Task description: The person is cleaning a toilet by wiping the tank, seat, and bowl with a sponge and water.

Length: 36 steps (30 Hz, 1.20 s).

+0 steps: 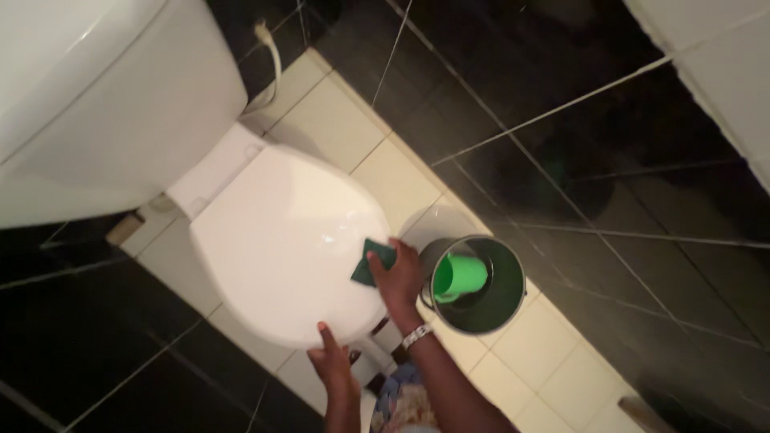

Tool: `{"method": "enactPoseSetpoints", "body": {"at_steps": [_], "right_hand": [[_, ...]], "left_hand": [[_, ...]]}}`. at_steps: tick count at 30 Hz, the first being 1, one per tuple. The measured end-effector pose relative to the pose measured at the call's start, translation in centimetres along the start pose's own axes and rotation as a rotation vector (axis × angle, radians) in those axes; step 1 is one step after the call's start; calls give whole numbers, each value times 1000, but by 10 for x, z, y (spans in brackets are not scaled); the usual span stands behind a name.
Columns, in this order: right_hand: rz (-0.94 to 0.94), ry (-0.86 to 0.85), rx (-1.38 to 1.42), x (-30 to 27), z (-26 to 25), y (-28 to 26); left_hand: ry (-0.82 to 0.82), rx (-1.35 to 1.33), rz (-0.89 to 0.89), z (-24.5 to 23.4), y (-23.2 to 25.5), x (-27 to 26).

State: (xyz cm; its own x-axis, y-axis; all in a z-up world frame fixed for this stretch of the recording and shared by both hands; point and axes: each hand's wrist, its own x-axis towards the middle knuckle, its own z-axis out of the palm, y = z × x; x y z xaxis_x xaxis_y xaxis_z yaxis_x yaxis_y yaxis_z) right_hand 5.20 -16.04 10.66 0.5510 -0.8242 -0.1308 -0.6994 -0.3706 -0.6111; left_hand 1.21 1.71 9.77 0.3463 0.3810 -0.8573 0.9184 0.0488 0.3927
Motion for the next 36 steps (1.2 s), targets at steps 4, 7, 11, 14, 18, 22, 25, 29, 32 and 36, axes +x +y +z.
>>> {"method": "enactPoseSetpoints", "body": {"at_steps": [4,7,11,14,18,22,25,29,32,36], "right_hand": [[72,-24,-2,-9,19,13],[85,-41,-16,-8,21,13],[68,-5,-21,-7,2,-9],[102,9,173,-8,-33,-30],[497,-150,781,-2,-66,-81],[588,-327,1540,27,-69,-135],[559,-312,1564,54,-66,-146],[670,-224,1312,65,-64,-117],[849,-208,1303,58,-48,-95],[1033,-300,1337,49,-12,-80]], "left_hand": [[-24,-114,-94,8,-13,43],[0,-142,-108,13,-17,55],[174,-74,-6,18,-15,35],[149,-56,390,-12,-9,-1],[99,103,878,-34,16,-67],[707,513,1484,-25,133,-45],[598,419,1598,-40,239,-40],[433,526,1807,-50,354,-42],[480,767,1897,-55,422,-42],[254,739,1787,-54,475,-40]]}}
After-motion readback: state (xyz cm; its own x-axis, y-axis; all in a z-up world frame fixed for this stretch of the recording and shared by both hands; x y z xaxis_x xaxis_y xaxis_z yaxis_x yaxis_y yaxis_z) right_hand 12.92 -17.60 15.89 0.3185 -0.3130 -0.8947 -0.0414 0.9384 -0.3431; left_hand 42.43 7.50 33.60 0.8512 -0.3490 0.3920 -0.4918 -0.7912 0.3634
